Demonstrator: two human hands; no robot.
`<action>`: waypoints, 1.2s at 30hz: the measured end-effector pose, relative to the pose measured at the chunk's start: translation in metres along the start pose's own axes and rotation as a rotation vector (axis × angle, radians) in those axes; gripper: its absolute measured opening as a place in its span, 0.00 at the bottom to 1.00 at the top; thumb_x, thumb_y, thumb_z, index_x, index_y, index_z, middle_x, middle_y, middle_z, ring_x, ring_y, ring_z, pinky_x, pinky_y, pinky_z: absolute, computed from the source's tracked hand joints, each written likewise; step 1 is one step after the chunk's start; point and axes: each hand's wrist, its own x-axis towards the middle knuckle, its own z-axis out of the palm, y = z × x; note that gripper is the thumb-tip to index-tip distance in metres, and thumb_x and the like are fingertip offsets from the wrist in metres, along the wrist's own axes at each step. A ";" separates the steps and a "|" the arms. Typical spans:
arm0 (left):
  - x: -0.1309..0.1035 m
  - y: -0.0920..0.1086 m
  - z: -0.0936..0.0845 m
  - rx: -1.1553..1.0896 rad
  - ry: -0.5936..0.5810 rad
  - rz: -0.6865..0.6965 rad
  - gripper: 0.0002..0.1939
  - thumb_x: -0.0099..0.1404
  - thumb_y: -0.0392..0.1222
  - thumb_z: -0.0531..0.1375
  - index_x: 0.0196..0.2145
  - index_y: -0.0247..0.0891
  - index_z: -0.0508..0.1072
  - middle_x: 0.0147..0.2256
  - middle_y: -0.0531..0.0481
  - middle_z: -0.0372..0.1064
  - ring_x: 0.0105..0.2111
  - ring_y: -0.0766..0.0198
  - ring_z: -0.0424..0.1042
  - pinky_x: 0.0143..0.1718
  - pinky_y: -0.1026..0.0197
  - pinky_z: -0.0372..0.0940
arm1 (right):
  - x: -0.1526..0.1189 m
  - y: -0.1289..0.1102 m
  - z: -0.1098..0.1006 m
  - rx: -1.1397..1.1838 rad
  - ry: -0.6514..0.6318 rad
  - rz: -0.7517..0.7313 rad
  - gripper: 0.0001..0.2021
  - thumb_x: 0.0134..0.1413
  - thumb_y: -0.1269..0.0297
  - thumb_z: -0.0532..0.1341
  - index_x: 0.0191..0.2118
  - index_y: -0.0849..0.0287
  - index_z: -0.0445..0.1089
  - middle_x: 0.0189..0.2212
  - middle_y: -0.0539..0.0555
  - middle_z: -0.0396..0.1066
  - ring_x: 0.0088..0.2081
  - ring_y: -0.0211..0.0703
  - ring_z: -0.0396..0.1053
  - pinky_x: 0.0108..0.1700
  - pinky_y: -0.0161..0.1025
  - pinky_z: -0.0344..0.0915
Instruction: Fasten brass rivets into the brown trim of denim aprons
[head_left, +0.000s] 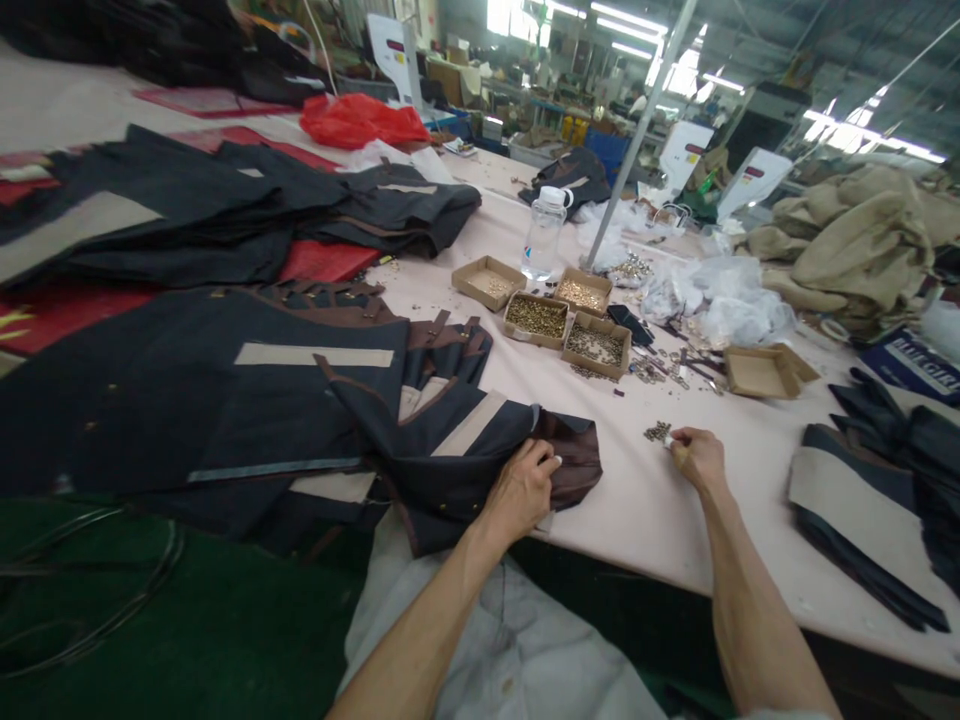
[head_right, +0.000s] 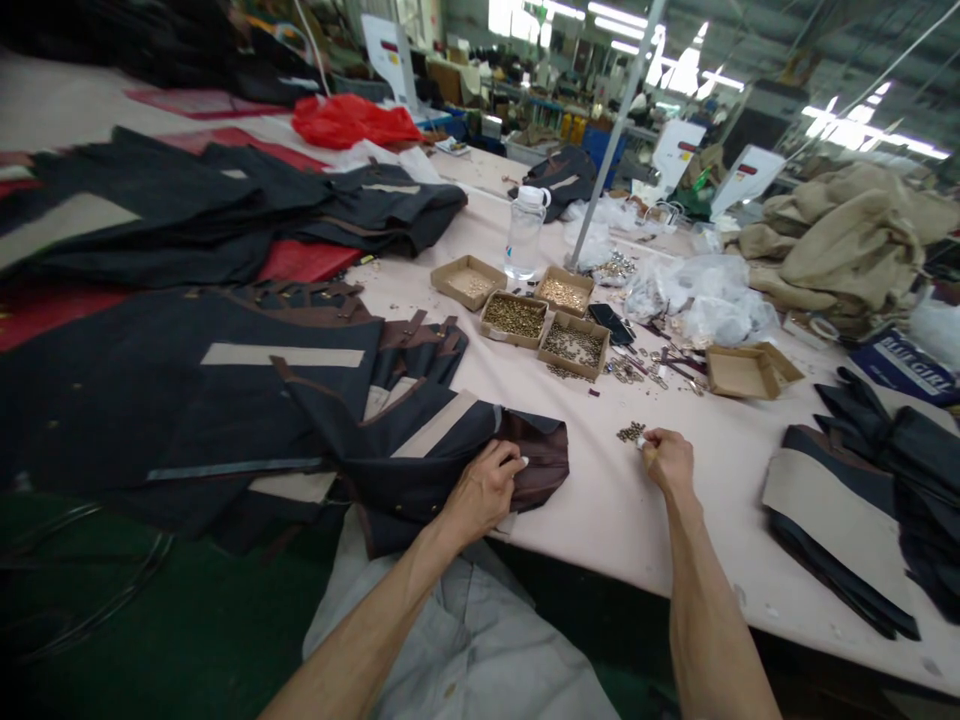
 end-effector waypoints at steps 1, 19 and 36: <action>0.000 0.000 0.000 -0.004 0.001 0.002 0.19 0.64 0.25 0.53 0.48 0.37 0.75 0.47 0.45 0.66 0.48 0.57 0.64 0.54 0.52 0.66 | -0.001 0.000 0.000 -0.014 0.000 0.004 0.17 0.46 0.59 0.58 0.38 0.59 0.81 0.31 0.58 0.80 0.33 0.50 0.75 0.35 0.39 0.64; -0.015 -0.003 0.008 -0.051 -0.006 0.038 0.13 0.62 0.28 0.55 0.41 0.34 0.76 0.44 0.43 0.69 0.47 0.56 0.65 0.53 0.54 0.67 | -0.022 0.000 -0.014 -0.274 -0.169 -0.061 0.15 0.53 0.58 0.57 0.40 0.59 0.76 0.31 0.63 0.76 0.33 0.54 0.73 0.32 0.42 0.60; -0.016 0.004 0.007 -0.056 0.002 -0.001 0.13 0.64 0.29 0.54 0.42 0.33 0.75 0.44 0.43 0.69 0.48 0.57 0.65 0.54 0.55 0.66 | -0.082 -0.168 0.037 0.115 -0.357 -0.722 0.06 0.57 0.68 0.54 0.39 0.57 0.67 0.35 0.55 0.71 0.36 0.46 0.68 0.40 0.40 0.62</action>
